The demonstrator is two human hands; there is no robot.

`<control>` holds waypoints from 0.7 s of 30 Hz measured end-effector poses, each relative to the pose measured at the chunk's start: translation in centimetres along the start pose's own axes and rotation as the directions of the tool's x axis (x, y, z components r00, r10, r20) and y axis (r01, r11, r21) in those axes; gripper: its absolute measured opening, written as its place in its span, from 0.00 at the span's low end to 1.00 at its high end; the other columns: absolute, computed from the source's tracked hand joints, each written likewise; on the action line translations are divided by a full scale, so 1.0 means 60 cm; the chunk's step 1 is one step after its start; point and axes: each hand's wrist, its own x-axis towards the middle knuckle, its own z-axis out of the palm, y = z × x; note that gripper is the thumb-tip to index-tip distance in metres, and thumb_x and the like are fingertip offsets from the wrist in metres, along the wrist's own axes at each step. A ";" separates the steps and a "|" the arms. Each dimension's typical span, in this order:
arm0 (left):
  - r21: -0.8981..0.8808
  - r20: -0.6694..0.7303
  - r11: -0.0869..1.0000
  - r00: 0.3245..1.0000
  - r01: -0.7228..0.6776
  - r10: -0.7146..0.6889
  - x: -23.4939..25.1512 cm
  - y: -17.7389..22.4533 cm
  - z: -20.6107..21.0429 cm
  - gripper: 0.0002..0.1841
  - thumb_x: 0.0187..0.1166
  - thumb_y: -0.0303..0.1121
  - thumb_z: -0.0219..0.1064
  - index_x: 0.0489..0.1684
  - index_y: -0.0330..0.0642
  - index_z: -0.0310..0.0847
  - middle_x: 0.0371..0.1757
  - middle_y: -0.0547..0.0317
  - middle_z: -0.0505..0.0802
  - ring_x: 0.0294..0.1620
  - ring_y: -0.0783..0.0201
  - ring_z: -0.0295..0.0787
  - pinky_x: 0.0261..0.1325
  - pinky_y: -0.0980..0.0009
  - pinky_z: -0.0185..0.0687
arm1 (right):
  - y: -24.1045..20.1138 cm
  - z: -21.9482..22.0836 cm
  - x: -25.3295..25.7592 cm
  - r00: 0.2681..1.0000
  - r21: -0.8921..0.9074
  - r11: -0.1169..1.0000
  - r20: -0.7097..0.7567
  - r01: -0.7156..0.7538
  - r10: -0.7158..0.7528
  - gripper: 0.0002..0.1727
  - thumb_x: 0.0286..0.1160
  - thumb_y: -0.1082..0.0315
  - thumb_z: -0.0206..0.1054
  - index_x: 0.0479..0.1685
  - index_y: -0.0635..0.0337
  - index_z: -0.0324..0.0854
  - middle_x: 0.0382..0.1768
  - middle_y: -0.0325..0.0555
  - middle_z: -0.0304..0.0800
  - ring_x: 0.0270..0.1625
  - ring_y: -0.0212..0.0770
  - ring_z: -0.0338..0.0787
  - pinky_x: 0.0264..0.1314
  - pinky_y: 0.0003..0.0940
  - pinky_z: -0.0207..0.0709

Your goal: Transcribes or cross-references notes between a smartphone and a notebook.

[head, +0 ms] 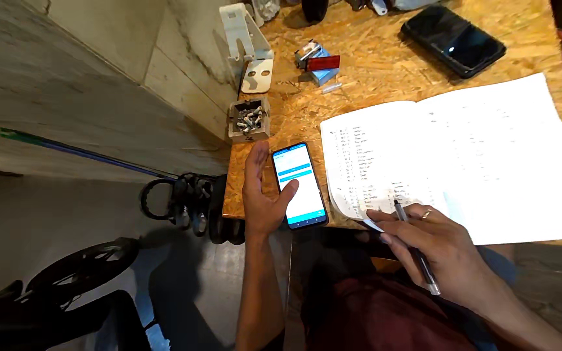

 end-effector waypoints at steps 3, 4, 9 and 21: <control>0.009 -0.005 1.000 1.000 0.019 -0.019 -0.001 0.000 0.001 0.49 0.70 0.45 0.76 0.92 0.41 0.51 0.88 0.53 0.71 0.89 0.58 0.65 0.87 0.56 0.68 | -0.001 0.006 -0.004 1.000 0.040 0.999 -0.016 -0.021 0.022 0.16 0.90 0.56 0.57 0.53 0.50 0.91 0.62 0.39 0.94 0.55 0.38 0.90 0.56 0.36 0.78; 0.009 -0.004 1.000 1.000 0.019 -0.019 -0.001 -0.001 0.001 0.49 0.70 0.45 0.76 0.93 0.41 0.50 0.88 0.53 0.72 0.89 0.58 0.66 0.87 0.56 0.68 | -0.001 0.007 -0.005 0.999 0.048 0.998 -0.020 -0.026 0.027 0.16 0.89 0.56 0.57 0.53 0.50 0.91 0.62 0.39 0.94 0.55 0.38 0.89 0.56 0.36 0.77; 0.016 -0.002 1.000 1.000 0.009 -0.008 -0.001 -0.003 0.003 0.50 0.68 0.45 0.77 0.92 0.42 0.52 0.87 0.53 0.73 0.88 0.58 0.66 0.87 0.56 0.68 | -0.001 0.008 -0.008 0.999 0.055 0.998 -0.031 -0.031 0.033 0.16 0.89 0.56 0.58 0.52 0.48 0.92 0.64 0.38 0.94 0.55 0.37 0.89 0.56 0.35 0.76; -0.004 -0.012 1.000 0.999 0.031 -0.031 -0.004 -0.001 0.003 0.50 0.66 0.42 0.79 0.92 0.46 0.54 0.87 0.56 0.74 0.88 0.59 0.67 0.86 0.55 0.70 | -0.002 0.009 -0.009 0.999 0.048 0.998 -0.037 -0.035 0.036 0.15 0.89 0.56 0.59 0.51 0.47 0.93 0.63 0.37 0.94 0.57 0.37 0.89 0.57 0.35 0.77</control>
